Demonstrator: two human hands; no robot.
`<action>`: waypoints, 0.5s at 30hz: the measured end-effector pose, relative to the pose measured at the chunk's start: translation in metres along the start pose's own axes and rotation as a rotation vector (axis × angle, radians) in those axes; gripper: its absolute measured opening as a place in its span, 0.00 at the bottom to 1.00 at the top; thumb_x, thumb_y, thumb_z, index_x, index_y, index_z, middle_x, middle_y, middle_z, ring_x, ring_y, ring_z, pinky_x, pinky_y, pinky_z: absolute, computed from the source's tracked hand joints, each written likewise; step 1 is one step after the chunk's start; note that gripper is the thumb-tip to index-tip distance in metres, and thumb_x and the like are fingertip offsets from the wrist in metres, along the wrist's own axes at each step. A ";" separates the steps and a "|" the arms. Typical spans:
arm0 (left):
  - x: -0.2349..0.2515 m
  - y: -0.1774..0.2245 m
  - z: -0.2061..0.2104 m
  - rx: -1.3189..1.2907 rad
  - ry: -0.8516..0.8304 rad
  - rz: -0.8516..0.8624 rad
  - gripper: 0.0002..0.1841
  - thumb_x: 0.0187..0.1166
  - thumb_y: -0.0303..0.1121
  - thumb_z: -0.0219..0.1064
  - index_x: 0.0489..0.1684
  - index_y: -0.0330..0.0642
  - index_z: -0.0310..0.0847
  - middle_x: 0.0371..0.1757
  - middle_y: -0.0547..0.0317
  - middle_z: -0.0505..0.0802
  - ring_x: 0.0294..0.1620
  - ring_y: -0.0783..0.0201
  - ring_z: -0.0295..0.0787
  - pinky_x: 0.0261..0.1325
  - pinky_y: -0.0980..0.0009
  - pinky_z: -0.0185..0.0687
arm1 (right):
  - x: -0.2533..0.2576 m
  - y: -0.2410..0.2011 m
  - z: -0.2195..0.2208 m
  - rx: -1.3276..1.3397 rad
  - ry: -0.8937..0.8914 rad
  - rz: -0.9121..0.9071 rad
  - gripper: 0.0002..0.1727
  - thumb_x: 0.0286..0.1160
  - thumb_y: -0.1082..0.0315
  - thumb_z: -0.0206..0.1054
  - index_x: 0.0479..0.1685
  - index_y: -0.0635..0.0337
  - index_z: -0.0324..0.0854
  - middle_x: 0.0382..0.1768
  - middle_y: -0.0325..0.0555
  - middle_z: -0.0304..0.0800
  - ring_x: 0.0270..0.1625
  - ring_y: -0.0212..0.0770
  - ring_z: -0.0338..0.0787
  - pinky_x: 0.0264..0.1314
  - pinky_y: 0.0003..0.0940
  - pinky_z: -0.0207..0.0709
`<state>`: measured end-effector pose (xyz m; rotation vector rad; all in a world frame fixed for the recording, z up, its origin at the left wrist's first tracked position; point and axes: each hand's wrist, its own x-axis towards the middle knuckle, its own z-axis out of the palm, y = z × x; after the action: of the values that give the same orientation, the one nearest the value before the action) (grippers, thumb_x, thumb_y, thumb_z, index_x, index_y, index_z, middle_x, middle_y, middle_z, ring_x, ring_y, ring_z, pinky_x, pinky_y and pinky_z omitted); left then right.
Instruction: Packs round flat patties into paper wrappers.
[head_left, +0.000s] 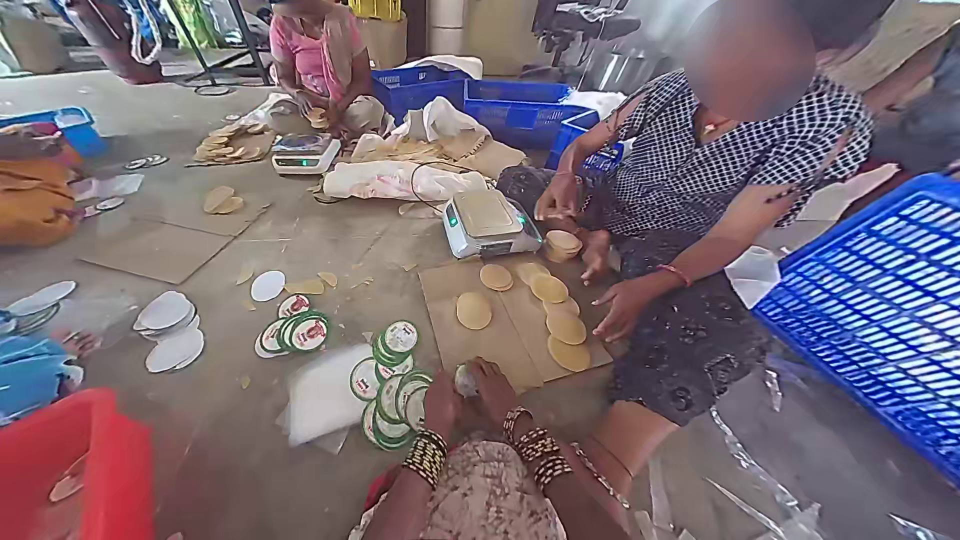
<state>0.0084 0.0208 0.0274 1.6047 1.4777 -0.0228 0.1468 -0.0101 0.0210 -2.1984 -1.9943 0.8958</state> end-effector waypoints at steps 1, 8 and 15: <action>-0.001 -0.003 0.002 -0.063 0.000 0.017 0.28 0.79 0.31 0.69 0.76 0.27 0.70 0.71 0.30 0.83 0.75 0.39 0.80 0.78 0.44 0.72 | 0.000 0.002 0.001 -0.001 0.010 -0.005 0.38 0.74 0.65 0.72 0.88 0.57 0.66 0.89 0.61 0.61 0.90 0.65 0.61 0.84 0.64 0.62; -0.014 -0.029 0.005 -0.502 0.088 0.205 0.25 0.80 0.24 0.65 0.76 0.25 0.67 0.64 0.29 0.86 0.63 0.41 0.87 0.67 0.47 0.82 | -0.002 0.020 0.004 0.500 0.129 0.030 0.55 0.52 0.56 0.88 0.86 0.64 0.64 0.74 0.65 0.79 0.76 0.60 0.80 0.79 0.56 0.72; -0.093 -0.035 -0.021 -1.116 0.239 0.458 0.19 0.82 0.30 0.56 0.68 0.28 0.70 0.58 0.48 0.86 0.56 0.61 0.86 0.59 0.61 0.87 | -0.075 -0.056 -0.028 1.316 0.313 -0.256 0.25 0.50 0.78 0.79 0.55 0.69 0.83 0.44 0.45 0.97 0.48 0.35 0.96 0.57 0.34 0.91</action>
<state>-0.0562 -0.0439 0.0712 0.9563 0.9240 1.0877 0.1082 -0.0600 0.0958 -1.1736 -0.9419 1.1932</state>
